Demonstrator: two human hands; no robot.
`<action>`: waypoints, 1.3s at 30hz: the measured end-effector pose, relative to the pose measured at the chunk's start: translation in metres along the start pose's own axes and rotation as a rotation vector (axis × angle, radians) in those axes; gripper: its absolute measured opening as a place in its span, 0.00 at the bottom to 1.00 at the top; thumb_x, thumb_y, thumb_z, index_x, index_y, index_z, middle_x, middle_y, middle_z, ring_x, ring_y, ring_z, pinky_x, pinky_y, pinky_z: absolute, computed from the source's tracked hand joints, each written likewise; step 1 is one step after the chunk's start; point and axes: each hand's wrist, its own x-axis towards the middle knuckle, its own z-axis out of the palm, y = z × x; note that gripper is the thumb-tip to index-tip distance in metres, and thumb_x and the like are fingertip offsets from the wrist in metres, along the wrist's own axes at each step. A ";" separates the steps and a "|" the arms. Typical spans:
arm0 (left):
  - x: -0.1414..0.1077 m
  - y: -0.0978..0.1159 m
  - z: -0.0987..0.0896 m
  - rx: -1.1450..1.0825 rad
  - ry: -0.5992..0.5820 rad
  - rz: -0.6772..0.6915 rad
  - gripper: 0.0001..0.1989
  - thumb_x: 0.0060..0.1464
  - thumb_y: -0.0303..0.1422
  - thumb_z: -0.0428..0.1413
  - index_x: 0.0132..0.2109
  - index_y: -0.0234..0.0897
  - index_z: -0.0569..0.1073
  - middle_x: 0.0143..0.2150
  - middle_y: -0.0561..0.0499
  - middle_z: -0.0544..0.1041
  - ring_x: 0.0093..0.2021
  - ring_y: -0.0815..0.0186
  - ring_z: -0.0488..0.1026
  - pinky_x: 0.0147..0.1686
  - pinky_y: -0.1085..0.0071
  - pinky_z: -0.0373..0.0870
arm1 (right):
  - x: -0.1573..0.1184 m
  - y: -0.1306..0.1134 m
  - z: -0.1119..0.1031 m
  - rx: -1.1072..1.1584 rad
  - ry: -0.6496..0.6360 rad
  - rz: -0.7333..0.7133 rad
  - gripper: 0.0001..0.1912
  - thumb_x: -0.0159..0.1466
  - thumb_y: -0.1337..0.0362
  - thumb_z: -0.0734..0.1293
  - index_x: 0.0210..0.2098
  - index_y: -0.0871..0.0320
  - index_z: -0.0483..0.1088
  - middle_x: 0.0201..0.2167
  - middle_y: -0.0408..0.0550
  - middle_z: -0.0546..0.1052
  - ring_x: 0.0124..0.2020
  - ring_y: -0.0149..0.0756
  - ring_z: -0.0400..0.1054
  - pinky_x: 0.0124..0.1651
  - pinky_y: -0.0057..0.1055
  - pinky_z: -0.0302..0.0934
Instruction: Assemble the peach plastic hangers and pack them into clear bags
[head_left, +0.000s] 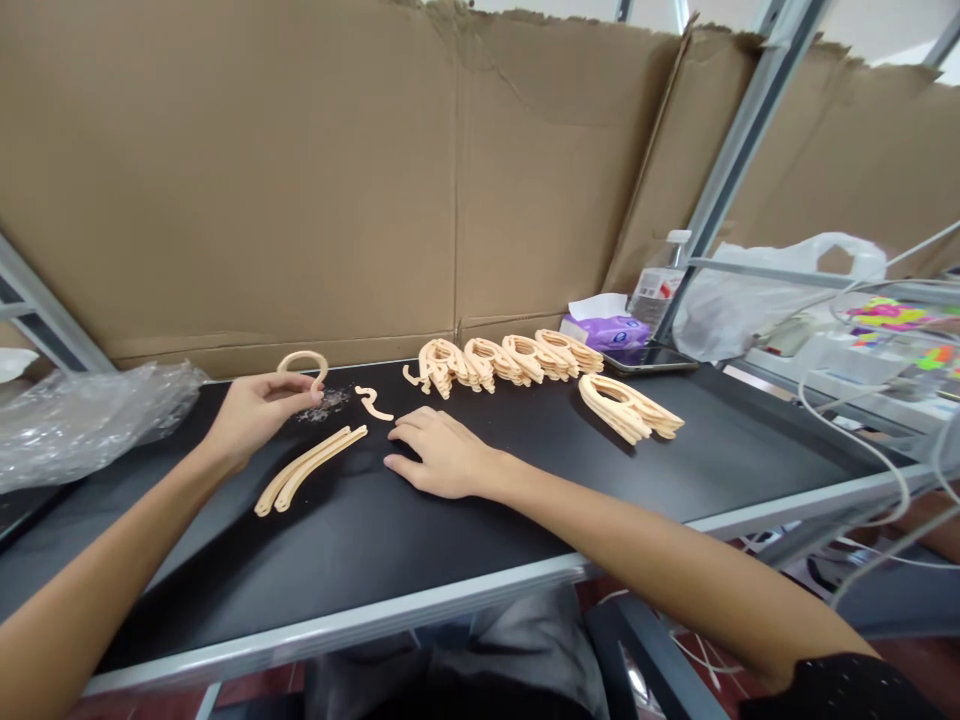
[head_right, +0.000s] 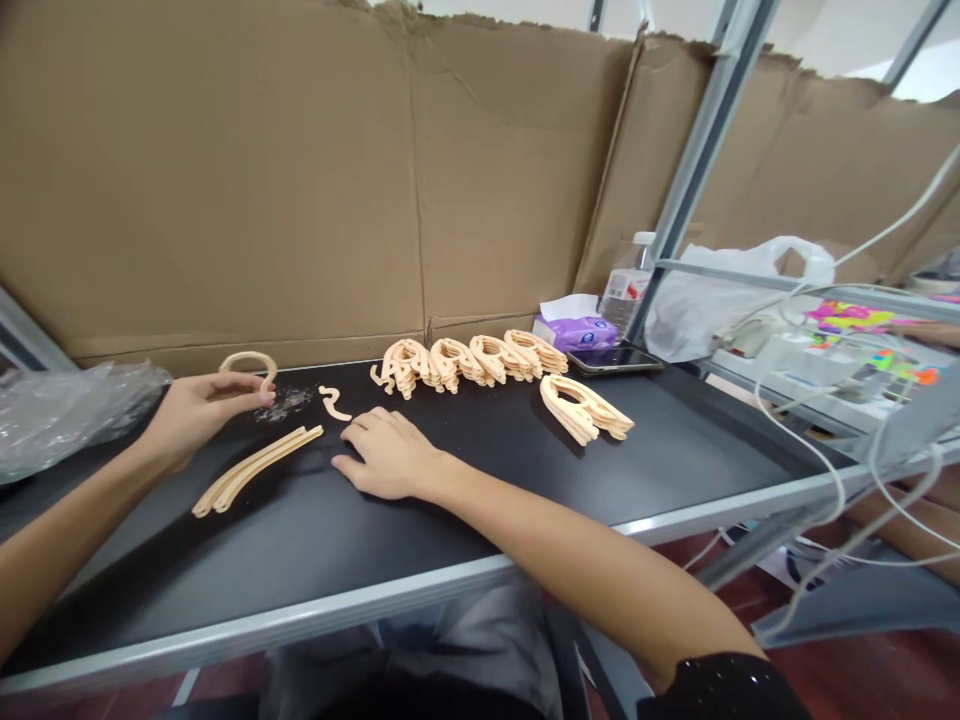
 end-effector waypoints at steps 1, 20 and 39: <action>-0.004 0.001 -0.002 -0.042 -0.002 -0.005 0.22 0.39 0.46 0.64 0.38 0.35 0.79 0.41 0.45 0.83 0.45 0.53 0.78 0.50 0.60 0.72 | 0.001 -0.001 -0.001 -0.019 0.005 -0.016 0.17 0.68 0.59 0.63 0.50 0.63 0.71 0.52 0.58 0.75 0.54 0.46 0.65 0.57 0.45 0.60; -0.023 0.015 0.008 -0.058 -0.452 0.160 0.13 0.46 0.46 0.63 0.29 0.40 0.79 0.33 0.50 0.79 0.39 0.57 0.76 0.42 0.66 0.72 | 0.012 0.004 -0.006 -0.100 -0.013 -0.085 0.08 0.68 0.70 0.60 0.40 0.61 0.72 0.39 0.53 0.74 0.43 0.40 0.64 0.46 0.35 0.60; -0.032 0.020 0.024 -0.038 -0.395 0.174 0.16 0.47 0.48 0.63 0.30 0.38 0.79 0.34 0.49 0.81 0.38 0.58 0.76 0.42 0.66 0.73 | 0.018 0.021 -0.031 0.530 0.300 0.224 0.10 0.66 0.63 0.62 0.34 0.60 0.73 0.28 0.42 0.73 0.31 0.30 0.66 0.36 0.28 0.59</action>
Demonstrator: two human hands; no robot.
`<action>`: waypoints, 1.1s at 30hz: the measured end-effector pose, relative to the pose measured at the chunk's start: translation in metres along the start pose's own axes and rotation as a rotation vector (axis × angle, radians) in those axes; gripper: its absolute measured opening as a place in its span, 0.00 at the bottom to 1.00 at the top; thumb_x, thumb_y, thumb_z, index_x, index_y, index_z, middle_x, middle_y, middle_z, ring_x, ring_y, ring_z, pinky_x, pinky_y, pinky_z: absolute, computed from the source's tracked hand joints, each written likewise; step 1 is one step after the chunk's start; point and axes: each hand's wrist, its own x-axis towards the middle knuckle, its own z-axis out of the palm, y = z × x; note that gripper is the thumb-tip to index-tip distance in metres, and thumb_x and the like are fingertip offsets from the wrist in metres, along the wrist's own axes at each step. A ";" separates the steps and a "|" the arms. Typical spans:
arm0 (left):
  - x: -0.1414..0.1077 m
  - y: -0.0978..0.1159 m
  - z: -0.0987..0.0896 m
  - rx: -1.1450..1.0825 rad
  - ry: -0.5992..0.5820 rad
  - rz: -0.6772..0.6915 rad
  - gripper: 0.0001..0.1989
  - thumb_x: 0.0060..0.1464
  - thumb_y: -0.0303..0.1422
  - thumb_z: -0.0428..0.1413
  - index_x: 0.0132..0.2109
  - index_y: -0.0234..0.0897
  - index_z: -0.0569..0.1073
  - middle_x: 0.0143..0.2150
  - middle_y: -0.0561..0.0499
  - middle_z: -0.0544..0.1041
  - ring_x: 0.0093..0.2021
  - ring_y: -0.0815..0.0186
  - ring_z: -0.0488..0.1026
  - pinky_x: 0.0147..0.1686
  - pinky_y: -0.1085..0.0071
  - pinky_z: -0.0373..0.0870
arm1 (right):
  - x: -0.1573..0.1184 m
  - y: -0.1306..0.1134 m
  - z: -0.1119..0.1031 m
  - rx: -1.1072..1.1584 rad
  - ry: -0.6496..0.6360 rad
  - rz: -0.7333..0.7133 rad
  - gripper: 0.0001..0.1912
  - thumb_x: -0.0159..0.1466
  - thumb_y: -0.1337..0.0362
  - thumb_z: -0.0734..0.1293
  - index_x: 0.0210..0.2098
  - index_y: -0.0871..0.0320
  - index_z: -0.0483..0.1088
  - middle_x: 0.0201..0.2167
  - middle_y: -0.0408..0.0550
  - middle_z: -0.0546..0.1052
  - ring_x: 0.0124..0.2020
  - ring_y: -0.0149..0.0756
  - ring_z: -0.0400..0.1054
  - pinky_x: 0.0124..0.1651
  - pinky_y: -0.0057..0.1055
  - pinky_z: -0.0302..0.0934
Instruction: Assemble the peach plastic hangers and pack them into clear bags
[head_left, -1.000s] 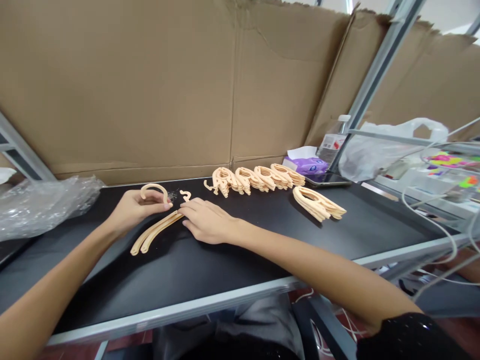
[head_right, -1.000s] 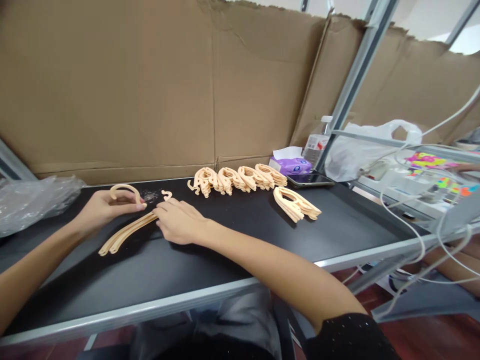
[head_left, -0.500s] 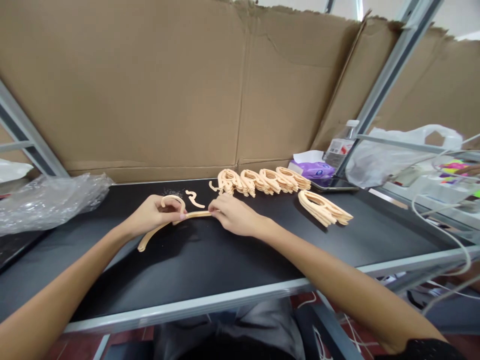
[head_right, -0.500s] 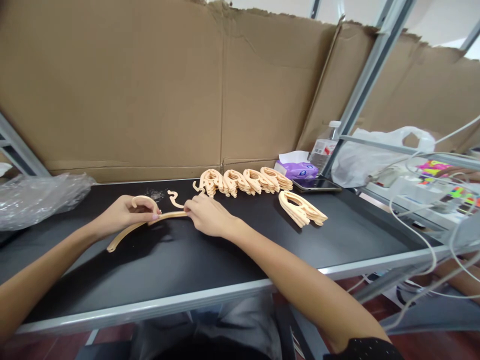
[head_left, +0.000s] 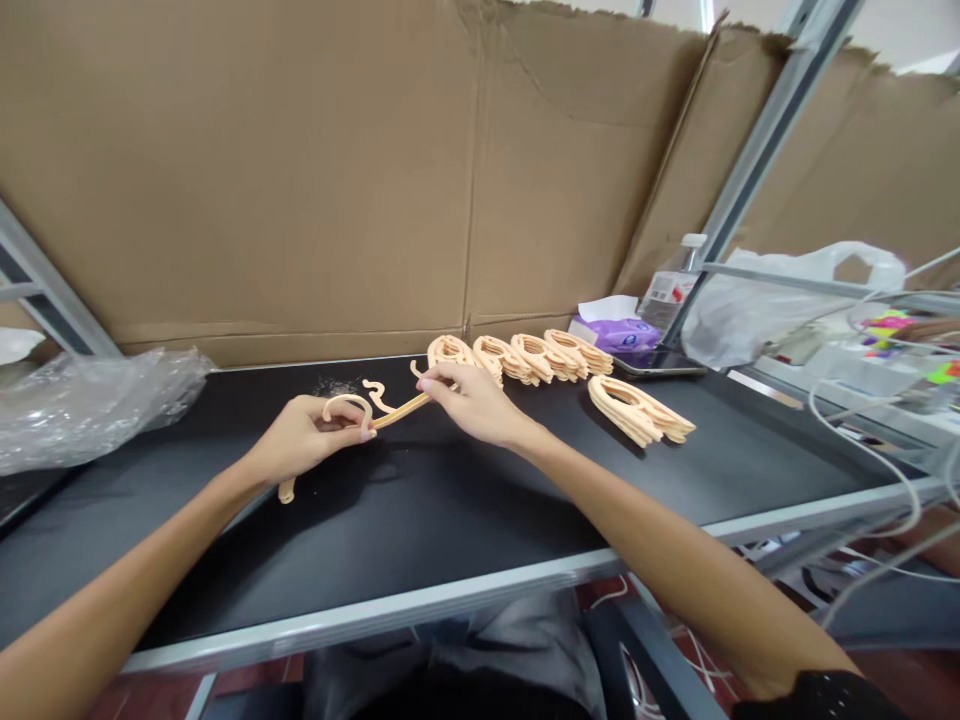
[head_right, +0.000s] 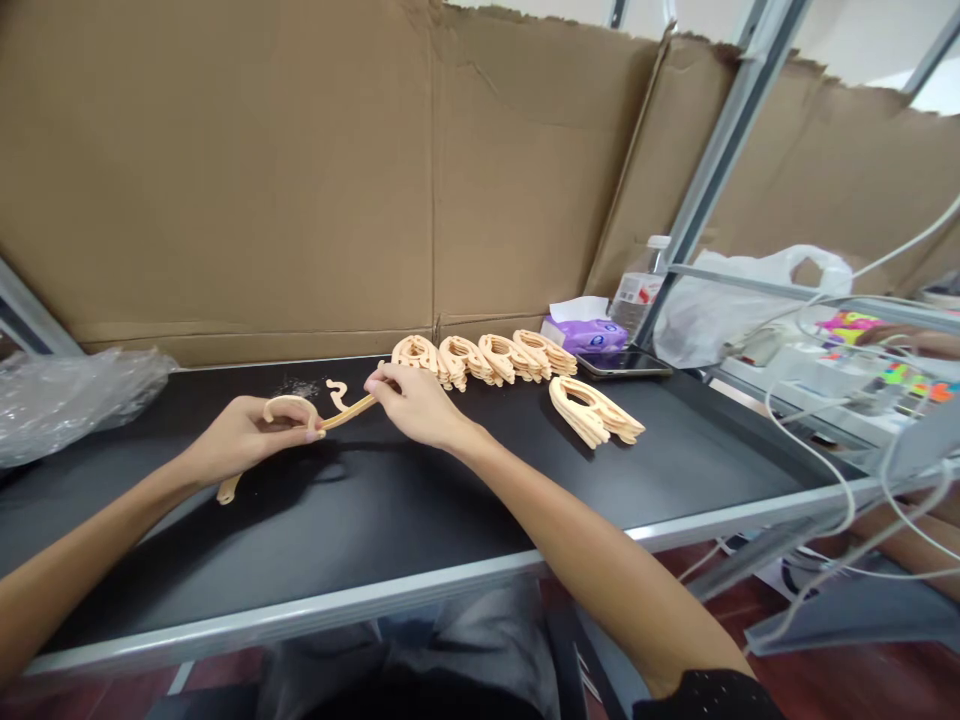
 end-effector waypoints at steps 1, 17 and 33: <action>0.000 0.003 0.002 -0.027 -0.001 -0.001 0.16 0.47 0.47 0.64 0.29 0.38 0.79 0.33 0.49 0.80 0.38 0.59 0.76 0.42 0.66 0.73 | 0.000 -0.001 0.002 0.097 0.013 0.041 0.10 0.66 0.61 0.63 0.34 0.60 0.73 0.28 0.43 0.73 0.31 0.30 0.66 0.36 0.28 0.60; -0.001 -0.004 0.011 -0.023 0.023 0.262 0.09 0.50 0.39 0.64 0.32 0.37 0.82 0.35 0.47 0.82 0.36 0.61 0.78 0.38 0.69 0.73 | -0.008 -0.004 0.030 0.424 -0.122 0.389 0.01 0.56 0.72 0.69 0.29 0.63 0.75 0.18 0.41 0.74 0.18 0.28 0.69 0.23 0.24 0.67; -0.006 -0.002 0.018 0.413 0.027 0.604 0.10 0.61 0.30 0.53 0.36 0.39 0.80 0.34 0.51 0.82 0.34 0.67 0.78 0.38 0.74 0.72 | -0.014 0.002 0.024 0.061 -0.121 0.142 0.06 0.56 0.73 0.69 0.30 0.63 0.79 0.20 0.43 0.76 0.23 0.27 0.69 0.29 0.23 0.60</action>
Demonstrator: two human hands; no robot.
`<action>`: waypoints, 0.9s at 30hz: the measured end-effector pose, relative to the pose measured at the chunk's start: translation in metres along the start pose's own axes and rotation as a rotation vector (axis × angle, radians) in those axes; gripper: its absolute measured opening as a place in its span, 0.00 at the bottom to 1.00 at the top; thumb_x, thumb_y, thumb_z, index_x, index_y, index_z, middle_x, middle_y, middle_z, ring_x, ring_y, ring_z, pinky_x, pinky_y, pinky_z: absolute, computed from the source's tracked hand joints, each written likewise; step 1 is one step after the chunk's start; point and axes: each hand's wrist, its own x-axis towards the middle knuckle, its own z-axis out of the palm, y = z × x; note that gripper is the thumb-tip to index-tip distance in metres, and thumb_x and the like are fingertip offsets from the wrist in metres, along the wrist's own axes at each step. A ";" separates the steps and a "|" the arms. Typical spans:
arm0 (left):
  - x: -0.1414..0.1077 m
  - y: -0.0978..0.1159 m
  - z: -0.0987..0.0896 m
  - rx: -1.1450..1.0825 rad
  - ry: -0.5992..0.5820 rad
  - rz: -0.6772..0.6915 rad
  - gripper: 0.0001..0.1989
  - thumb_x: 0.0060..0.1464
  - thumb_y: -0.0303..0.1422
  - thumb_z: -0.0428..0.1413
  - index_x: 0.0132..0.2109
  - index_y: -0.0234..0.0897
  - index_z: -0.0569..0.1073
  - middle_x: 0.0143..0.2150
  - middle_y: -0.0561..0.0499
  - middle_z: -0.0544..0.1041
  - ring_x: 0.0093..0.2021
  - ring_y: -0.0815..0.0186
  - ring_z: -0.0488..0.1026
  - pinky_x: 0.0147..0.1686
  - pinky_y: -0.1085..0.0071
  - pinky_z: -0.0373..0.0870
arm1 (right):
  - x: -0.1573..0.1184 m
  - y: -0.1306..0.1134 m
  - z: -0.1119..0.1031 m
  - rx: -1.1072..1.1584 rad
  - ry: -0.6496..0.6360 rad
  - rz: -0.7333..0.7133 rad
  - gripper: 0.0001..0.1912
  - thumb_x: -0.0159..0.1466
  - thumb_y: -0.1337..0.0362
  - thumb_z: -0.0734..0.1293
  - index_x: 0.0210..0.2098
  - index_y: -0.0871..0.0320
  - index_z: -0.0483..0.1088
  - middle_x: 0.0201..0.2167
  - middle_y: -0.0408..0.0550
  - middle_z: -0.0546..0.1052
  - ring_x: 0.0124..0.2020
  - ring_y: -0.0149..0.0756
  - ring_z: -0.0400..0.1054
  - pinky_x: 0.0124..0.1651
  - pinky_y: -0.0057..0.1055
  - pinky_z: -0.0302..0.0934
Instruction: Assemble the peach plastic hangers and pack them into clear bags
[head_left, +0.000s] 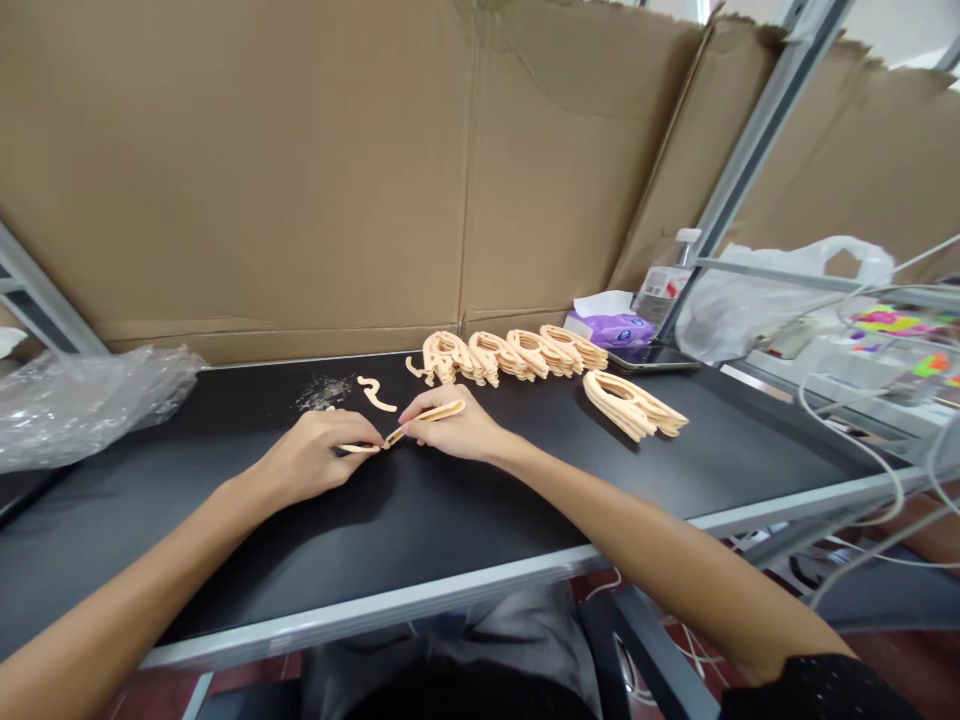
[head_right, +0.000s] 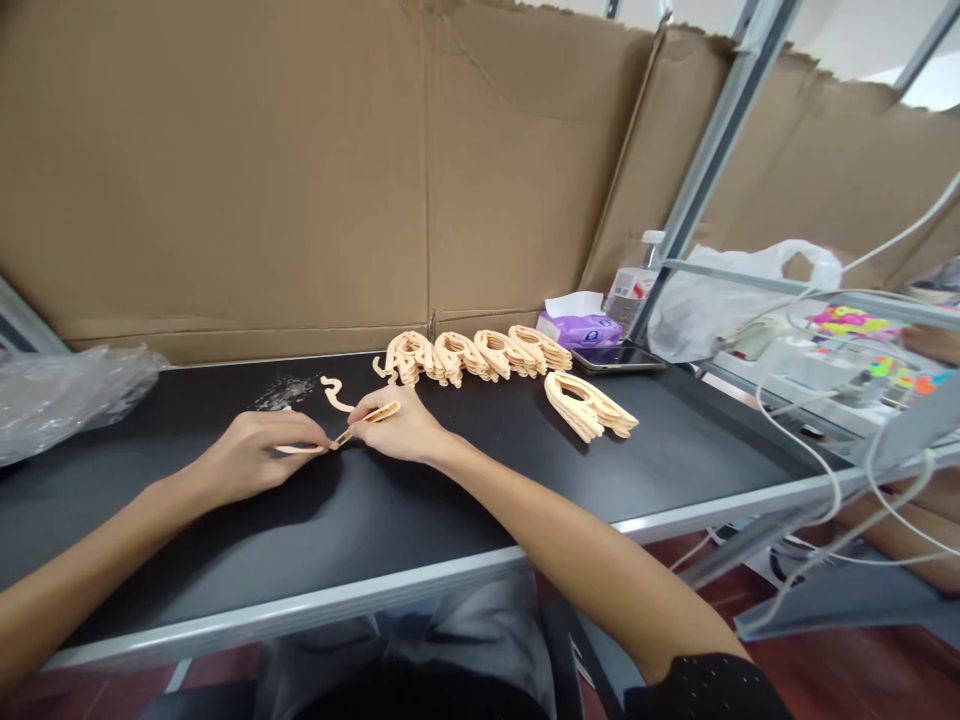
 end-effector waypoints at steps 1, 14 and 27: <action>0.000 0.000 0.000 0.010 0.002 -0.001 0.10 0.61 0.30 0.53 0.36 0.38 0.80 0.34 0.51 0.82 0.34 0.67 0.78 0.37 0.74 0.72 | 0.000 0.000 0.000 0.010 -0.003 0.003 0.06 0.56 0.73 0.68 0.31 0.64 0.79 0.20 0.43 0.76 0.23 0.27 0.69 0.29 0.23 0.60; -0.002 -0.003 0.000 0.066 -0.017 0.027 0.12 0.61 0.30 0.51 0.37 0.38 0.80 0.33 0.50 0.82 0.33 0.66 0.78 0.37 0.73 0.70 | -0.003 0.001 0.000 -0.021 -0.014 -0.066 0.06 0.57 0.73 0.68 0.31 0.63 0.79 0.22 0.43 0.77 0.25 0.27 0.69 0.31 0.22 0.60; -0.005 -0.005 0.003 -0.017 0.034 -0.116 0.10 0.57 0.34 0.56 0.35 0.39 0.82 0.32 0.50 0.83 0.31 0.65 0.79 0.35 0.74 0.72 | -0.005 0.000 0.005 -0.112 0.008 -0.103 0.07 0.57 0.71 0.68 0.31 0.64 0.80 0.24 0.45 0.79 0.24 0.27 0.68 0.29 0.22 0.57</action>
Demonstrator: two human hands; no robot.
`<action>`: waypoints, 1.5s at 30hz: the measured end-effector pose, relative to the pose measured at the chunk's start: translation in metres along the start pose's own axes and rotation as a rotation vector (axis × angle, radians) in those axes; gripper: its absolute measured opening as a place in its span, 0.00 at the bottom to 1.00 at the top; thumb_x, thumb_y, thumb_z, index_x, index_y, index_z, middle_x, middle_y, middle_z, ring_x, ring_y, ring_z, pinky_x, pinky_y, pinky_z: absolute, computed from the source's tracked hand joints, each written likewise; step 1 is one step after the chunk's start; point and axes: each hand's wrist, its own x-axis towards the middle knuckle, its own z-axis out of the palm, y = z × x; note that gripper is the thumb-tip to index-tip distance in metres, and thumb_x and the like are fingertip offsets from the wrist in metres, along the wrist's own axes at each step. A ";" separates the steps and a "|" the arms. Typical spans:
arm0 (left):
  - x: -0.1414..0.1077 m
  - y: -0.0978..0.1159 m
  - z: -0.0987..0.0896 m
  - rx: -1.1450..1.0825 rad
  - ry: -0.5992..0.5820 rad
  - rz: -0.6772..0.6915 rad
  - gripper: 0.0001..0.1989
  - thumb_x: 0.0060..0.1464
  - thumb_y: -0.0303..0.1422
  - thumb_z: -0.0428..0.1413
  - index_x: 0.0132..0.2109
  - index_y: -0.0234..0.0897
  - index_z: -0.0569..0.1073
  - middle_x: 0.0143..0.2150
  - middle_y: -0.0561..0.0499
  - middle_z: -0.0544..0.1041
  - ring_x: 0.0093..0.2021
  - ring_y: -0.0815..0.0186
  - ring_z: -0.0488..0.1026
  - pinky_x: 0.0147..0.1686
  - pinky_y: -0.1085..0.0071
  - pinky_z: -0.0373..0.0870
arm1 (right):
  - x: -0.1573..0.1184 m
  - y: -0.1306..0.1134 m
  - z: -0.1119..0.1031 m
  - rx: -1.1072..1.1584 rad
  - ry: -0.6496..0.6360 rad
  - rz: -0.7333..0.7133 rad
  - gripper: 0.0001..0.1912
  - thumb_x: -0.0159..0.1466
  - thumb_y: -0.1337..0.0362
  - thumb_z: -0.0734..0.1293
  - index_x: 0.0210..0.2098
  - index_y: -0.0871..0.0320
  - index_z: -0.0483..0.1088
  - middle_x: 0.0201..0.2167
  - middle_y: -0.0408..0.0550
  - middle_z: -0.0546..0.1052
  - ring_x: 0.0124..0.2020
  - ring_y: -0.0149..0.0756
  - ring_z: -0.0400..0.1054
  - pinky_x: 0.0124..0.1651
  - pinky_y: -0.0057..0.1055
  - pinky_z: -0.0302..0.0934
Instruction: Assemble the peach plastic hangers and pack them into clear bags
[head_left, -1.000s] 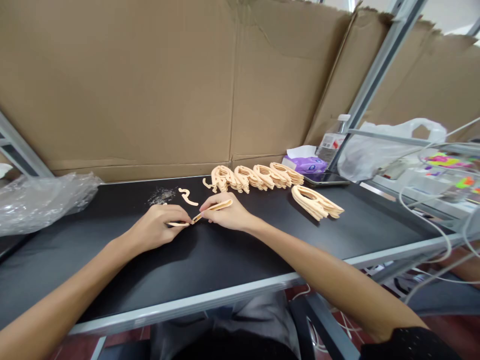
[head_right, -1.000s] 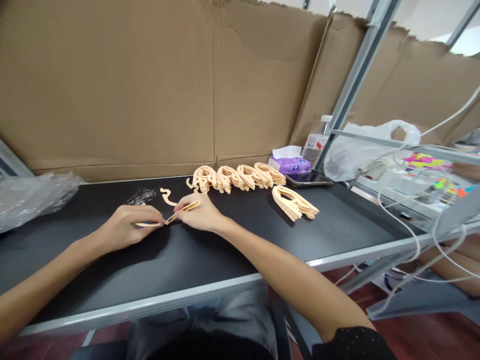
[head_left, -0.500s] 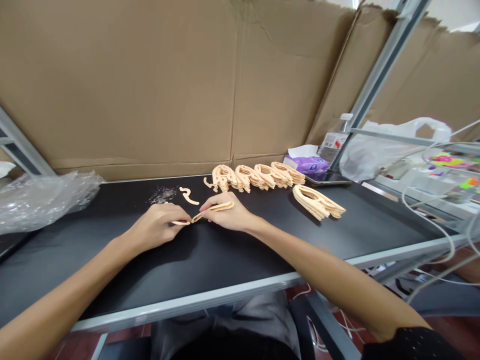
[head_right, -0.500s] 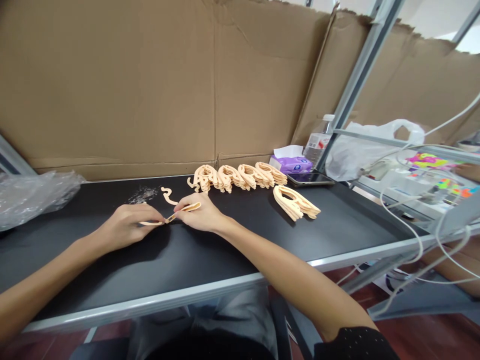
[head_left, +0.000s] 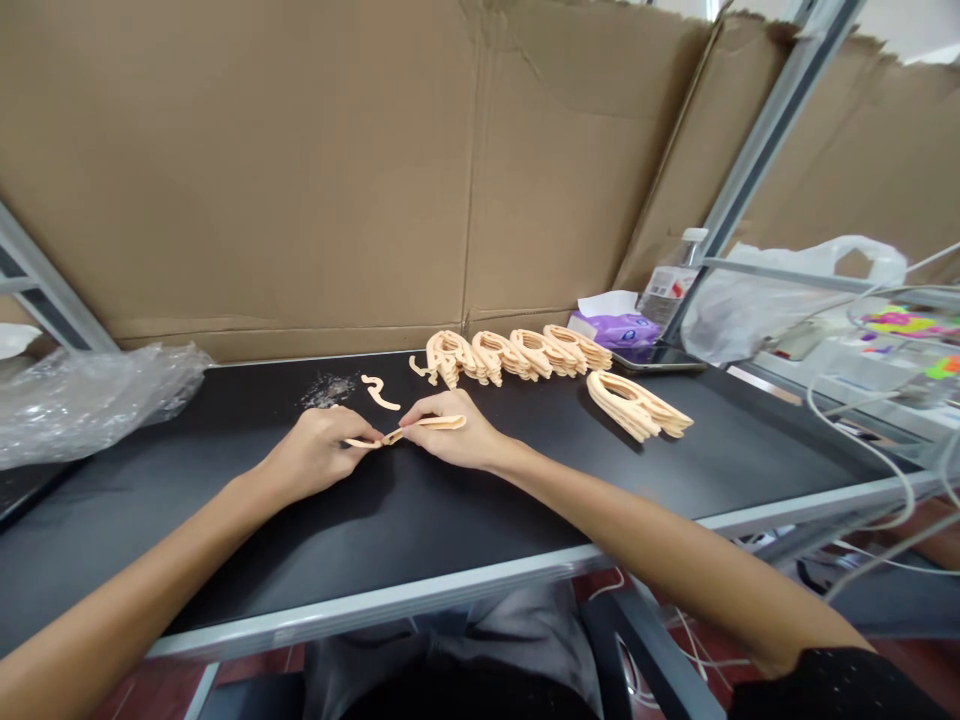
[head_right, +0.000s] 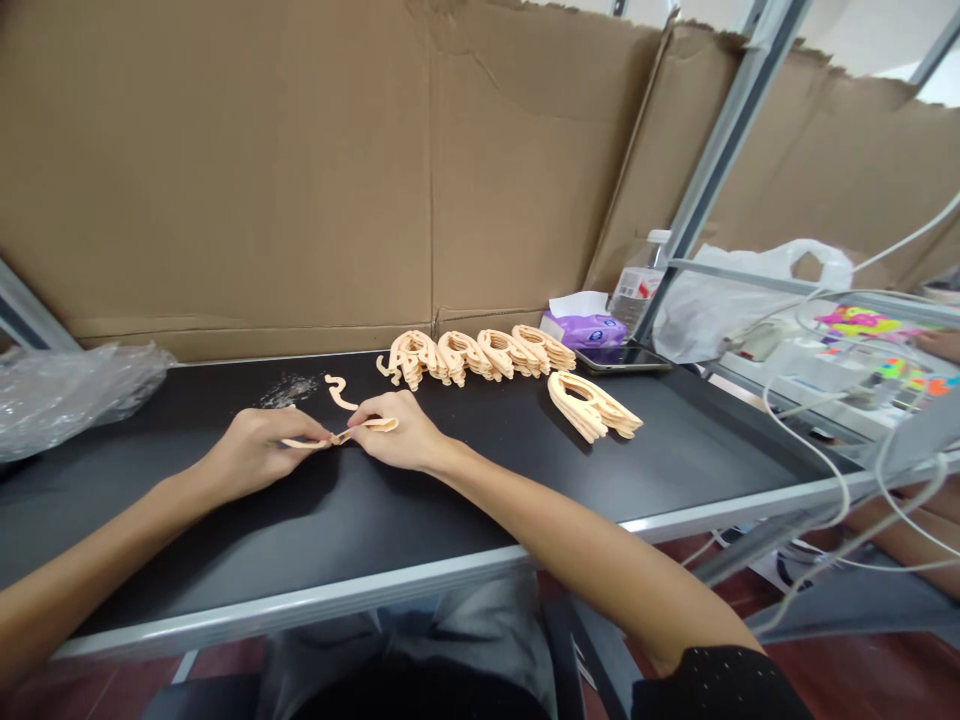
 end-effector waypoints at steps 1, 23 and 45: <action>0.000 0.000 0.000 -0.002 0.002 -0.022 0.10 0.57 0.35 0.56 0.34 0.39 0.82 0.32 0.50 0.83 0.31 0.65 0.79 0.34 0.74 0.72 | 0.000 0.000 0.000 -0.011 0.001 -0.002 0.07 0.57 0.71 0.68 0.31 0.64 0.80 0.24 0.45 0.79 0.24 0.27 0.68 0.29 0.22 0.57; 0.005 -0.004 -0.007 0.074 -0.219 -0.035 0.14 0.59 0.35 0.51 0.40 0.38 0.81 0.36 0.48 0.83 0.35 0.63 0.79 0.35 0.74 0.70 | 0.005 0.000 -0.002 -0.076 -0.035 -0.026 0.07 0.57 0.73 0.67 0.30 0.62 0.79 0.24 0.44 0.79 0.26 0.28 0.68 0.30 0.22 0.57; 0.003 -0.007 -0.003 0.020 -0.093 0.057 0.12 0.62 0.36 0.53 0.39 0.39 0.81 0.37 0.49 0.84 0.36 0.64 0.80 0.38 0.73 0.72 | 0.005 0.011 0.002 -0.020 0.000 -0.082 0.09 0.58 0.74 0.66 0.31 0.61 0.79 0.27 0.44 0.80 0.27 0.28 0.69 0.33 0.22 0.58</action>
